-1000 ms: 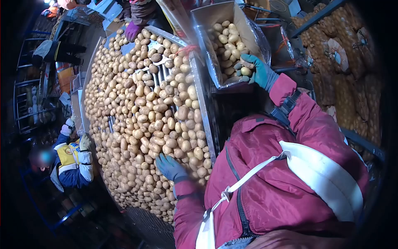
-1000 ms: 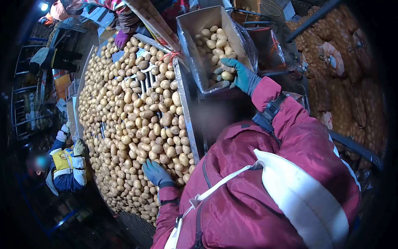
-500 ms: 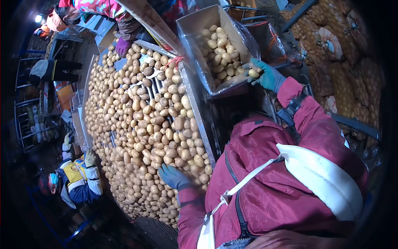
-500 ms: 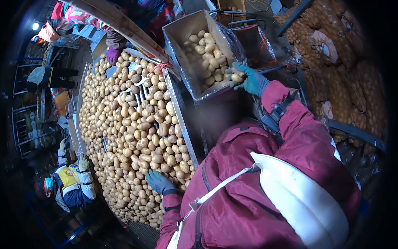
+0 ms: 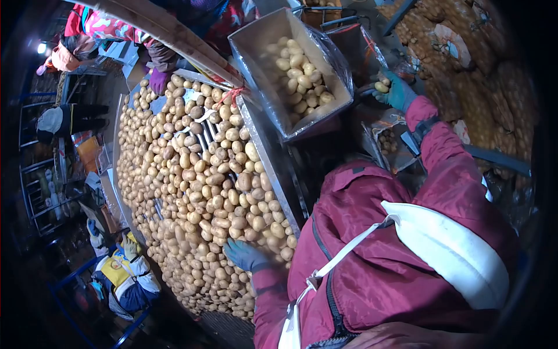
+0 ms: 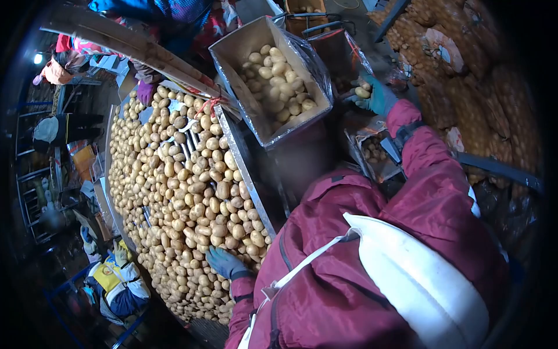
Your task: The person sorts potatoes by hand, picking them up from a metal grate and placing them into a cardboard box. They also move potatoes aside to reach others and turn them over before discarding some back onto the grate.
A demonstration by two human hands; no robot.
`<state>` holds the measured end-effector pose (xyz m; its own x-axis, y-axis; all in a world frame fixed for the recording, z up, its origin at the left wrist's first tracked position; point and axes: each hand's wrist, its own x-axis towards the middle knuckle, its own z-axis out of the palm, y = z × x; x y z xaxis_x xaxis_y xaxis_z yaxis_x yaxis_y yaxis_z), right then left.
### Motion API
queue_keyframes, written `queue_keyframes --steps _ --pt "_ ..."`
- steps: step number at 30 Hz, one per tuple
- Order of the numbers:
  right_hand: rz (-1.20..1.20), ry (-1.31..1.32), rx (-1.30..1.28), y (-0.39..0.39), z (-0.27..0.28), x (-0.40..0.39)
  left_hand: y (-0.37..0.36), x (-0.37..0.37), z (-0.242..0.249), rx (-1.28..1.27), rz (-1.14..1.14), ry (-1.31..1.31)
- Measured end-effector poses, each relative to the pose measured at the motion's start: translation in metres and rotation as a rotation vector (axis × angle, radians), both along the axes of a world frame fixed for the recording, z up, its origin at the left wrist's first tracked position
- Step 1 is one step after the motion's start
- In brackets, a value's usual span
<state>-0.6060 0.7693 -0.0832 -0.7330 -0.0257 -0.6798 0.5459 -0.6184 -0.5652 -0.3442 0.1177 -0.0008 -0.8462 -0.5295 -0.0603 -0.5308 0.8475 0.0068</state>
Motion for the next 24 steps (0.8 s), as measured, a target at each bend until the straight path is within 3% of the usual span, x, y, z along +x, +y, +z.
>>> queue_keyframes --steps 8,16,21,24 --pt "0.067 -0.025 -0.040 -0.024 0.042 0.001 0.003 0.001 0.004 -0.042 -0.104 -0.008" --pt "0.180 -0.024 0.022 -0.012 0.025 0.007 0.003 0.004 0.001 -0.074 -0.067 -0.036" --pt "0.404 -0.146 0.062 -0.006 0.030 0.021 -0.014 0.010 -0.017 0.029 0.092 0.000" --pt "0.407 -0.241 0.086 -0.004 0.023 0.045 -0.023 0.019 -0.023 0.018 0.083 -0.015"
